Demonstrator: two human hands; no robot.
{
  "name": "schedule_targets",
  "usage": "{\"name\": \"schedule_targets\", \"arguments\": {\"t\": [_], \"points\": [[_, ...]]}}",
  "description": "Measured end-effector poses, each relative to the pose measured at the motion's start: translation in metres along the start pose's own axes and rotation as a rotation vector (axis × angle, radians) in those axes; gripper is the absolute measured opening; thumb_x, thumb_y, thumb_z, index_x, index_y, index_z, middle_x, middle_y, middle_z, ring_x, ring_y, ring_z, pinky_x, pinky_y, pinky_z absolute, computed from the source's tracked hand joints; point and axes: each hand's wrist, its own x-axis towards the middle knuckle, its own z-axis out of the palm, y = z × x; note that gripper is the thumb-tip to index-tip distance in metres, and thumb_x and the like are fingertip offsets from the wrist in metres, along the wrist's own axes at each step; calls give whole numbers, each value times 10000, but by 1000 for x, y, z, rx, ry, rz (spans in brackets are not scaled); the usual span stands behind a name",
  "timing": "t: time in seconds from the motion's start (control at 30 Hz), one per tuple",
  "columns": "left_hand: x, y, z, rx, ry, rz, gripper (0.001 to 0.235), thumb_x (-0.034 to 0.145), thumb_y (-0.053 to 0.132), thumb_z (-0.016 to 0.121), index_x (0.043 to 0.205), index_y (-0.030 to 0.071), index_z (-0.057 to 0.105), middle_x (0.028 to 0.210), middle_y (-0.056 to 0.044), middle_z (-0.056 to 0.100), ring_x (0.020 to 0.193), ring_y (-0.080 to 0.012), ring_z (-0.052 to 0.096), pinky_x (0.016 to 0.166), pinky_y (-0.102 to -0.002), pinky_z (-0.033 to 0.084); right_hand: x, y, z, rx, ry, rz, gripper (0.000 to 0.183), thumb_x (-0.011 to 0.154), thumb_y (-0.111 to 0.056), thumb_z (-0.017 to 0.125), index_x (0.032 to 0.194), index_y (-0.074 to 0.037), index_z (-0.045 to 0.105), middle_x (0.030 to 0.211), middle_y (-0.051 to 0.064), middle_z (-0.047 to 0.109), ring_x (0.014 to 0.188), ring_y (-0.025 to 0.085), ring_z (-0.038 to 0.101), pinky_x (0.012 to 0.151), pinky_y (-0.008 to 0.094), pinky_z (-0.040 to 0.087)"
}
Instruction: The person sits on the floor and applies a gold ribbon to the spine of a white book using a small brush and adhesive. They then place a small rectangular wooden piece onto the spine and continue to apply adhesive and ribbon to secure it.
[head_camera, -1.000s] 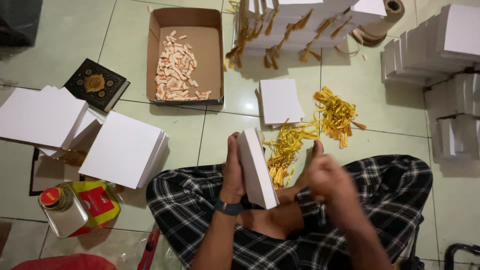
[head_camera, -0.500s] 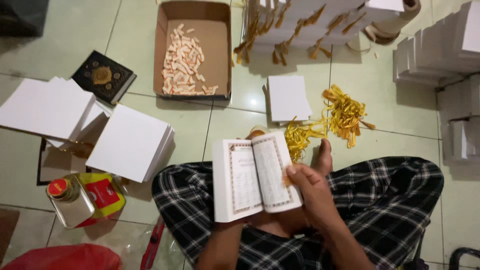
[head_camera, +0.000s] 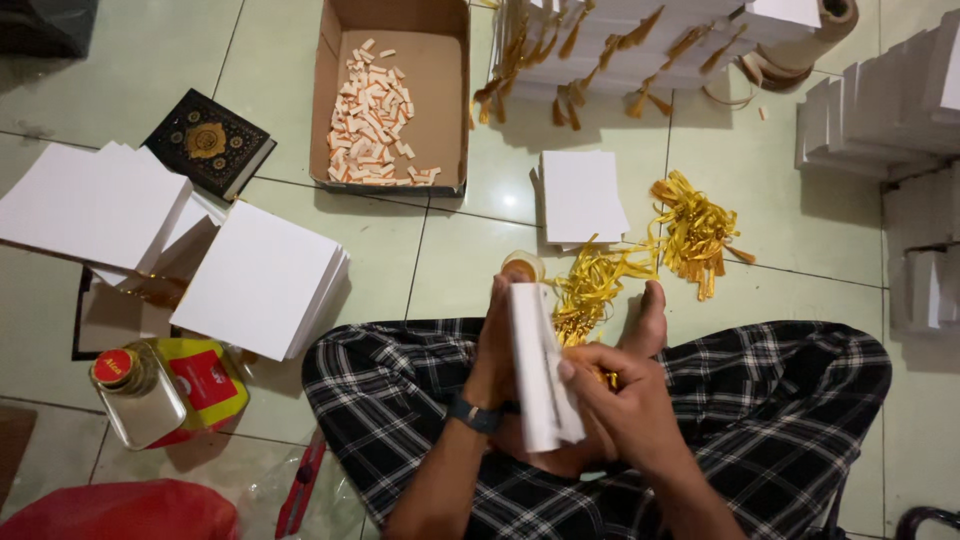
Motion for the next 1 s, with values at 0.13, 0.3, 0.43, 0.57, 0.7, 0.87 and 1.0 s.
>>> {"name": "schedule_targets", "arguments": {"t": [0.13, 0.3, 0.43, 0.57, 0.7, 0.87, 1.0], "points": [[18, -27, -17, -159, -59, 29, 382, 1039, 548, 442, 1030, 183, 552, 916, -1, 549, 798, -121, 527, 733, -310, 457, 8, 25, 4, -57, 97, 44, 222, 936, -224, 664, 888, -74, 821, 756, 47, 774, 570, 125, 574, 517, 255, 460], [32, -51, -39, -497, -150, 83, 316, 1082, 450, 482, 1032, 162, 604, 969, -14, 627, 896, -137, 583, 861, -322, 470, 6, 7, -2, 33, 146, 147, 292, 919, -259, 655, 923, -25, 830, 895, 126, 856, 766, 233, 785, 637, 331, 618], [0, 8, -3, 186, 86, -100, 584, 917, 713, 394, 1147, 196, 534, 807, -28, 610, 645, -157, 608, 511, -314, 515, 0, 6, 4, -150, 146, -107, 231, 847, -282, 775, 975, -94, 817, 881, -5, 824, 728, 63, 683, 642, 223, 544], [2, 5, 2, 237, 89, -42, 487, 1002, 640, 356, 1045, 188, 533, 856, 2, 523, 721, -111, 502, 648, -293, 450, 1, -3, 2, -144, 134, -66, 228, 880, -294, 766, 874, -83, 852, 623, -53, 626, 606, 54, 501, 542, 247, 385], [0, 3, 2, 140, 30, 51, 433, 1045, 588, 357, 1026, 184, 512, 869, 12, 456, 725, -104, 438, 650, -297, 410, 2, 6, 5, -2, 114, 41, 219, 863, -232, 784, 919, -33, 855, 740, -3, 757, 658, 68, 614, 566, 235, 490], [15, -29, -21, 20, -34, -5, 492, 1010, 653, 365, 1052, 175, 478, 872, 0, 537, 679, -102, 521, 636, -305, 510, 1, -8, 5, 134, 98, 135, 297, 892, -251, 713, 971, 5, 841, 795, 128, 822, 657, 197, 719, 543, 306, 564], [12, -17, -16, -149, 7, -142, 512, 996, 690, 332, 1033, 209, 505, 819, -3, 556, 703, -131, 552, 680, -341, 519, 14, 26, 1, 404, 114, 316, 266, 931, -213, 710, 926, 47, 768, 737, 151, 742, 609, 222, 648, 547, 339, 512]]}}
